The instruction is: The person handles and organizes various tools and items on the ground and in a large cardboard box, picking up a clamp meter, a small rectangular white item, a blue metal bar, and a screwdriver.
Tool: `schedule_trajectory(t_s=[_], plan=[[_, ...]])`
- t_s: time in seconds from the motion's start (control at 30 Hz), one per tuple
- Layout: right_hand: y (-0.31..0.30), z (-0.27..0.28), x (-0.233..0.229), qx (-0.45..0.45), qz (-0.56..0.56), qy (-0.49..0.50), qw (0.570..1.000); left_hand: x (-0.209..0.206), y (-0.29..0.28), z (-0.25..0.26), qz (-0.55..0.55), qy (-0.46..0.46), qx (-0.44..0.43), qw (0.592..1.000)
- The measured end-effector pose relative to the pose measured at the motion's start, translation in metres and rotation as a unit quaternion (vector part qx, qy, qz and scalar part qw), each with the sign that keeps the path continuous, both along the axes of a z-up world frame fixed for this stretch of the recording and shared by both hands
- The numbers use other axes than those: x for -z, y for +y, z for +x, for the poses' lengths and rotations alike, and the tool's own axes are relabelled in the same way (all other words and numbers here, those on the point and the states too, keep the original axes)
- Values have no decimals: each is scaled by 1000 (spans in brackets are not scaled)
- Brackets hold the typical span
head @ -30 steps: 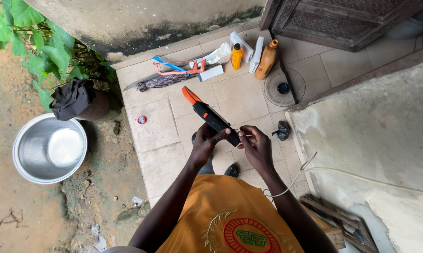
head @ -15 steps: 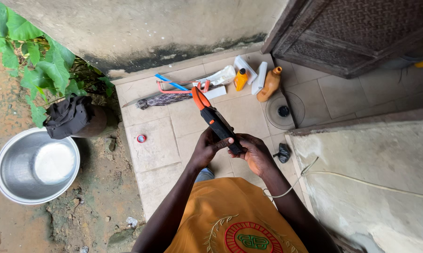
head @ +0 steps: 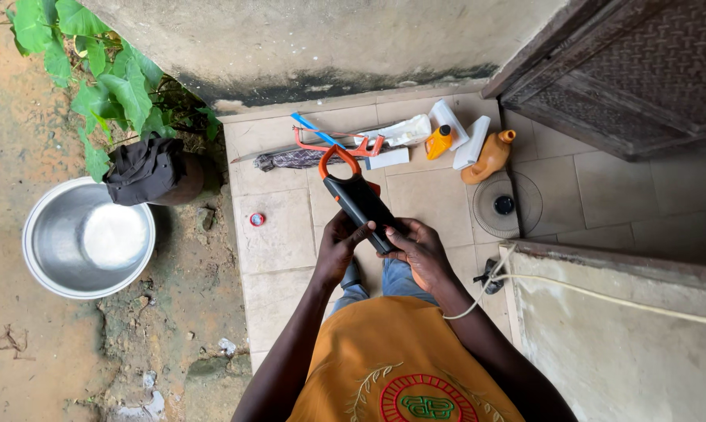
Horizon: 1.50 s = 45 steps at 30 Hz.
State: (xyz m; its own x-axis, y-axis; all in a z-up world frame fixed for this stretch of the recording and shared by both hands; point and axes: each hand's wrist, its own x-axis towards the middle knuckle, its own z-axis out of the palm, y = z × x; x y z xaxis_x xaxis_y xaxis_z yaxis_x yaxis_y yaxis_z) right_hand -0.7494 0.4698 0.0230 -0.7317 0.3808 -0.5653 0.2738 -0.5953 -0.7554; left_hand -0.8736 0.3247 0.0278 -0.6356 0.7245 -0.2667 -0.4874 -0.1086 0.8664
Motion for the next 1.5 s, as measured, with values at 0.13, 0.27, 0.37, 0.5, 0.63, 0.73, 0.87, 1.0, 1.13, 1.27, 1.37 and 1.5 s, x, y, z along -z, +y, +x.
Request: schedule_trajectory(t_s=[0.13, 0.27, 0.37, 0.5, 0.63, 0.73, 0.87, 1.0, 1.13, 1.27, 1.37, 1.5], plan=[[39, -14, 14, -89, -54, 19, 994, 14, 28, -12, -2, -12, -22, 1000], [88, -32, 23, -131, -102, 14, 986, 25, 64, -24, -29, 0, -27, 999], [122, -39, 30, -128, -117, 13, 985, 33, 97, -31, -45, 17, -24, 999], [162, -48, 49, -104, -85, 2, 991, 47, 137, -37, -150, 16, -17, 988], [196, -57, 74, -108, -74, -30, 991, 60, 158, -33, -164, -7, -29, 986], [213, -66, 101, -100, -68, -51, 991, 72, 161, -30, -216, -21, -26, 976], [223, -82, 146, -101, -41, -108, 988, 92, 160, -32, -242, -33, -18, 970], [221, -97, 195, -104, -20, -160, 981, 119, 157, -39, -246, -47, -27, 968], [213, -110, 253, -112, -20, -185, 976, 155, 150, -51, -261, -46, -35, 964], [196, -124, 316, -77, -68, -226, 969, 185, 136, -62, -280, -44, -36, 958], [186, -143, 365, -63, -95, -269, 956, 208, 125, -73, -301, -19, -31, 953], [172, -154, 418, -21, -142, -295, 945, 234, 115, -89, -316, 14, -19, 949]])
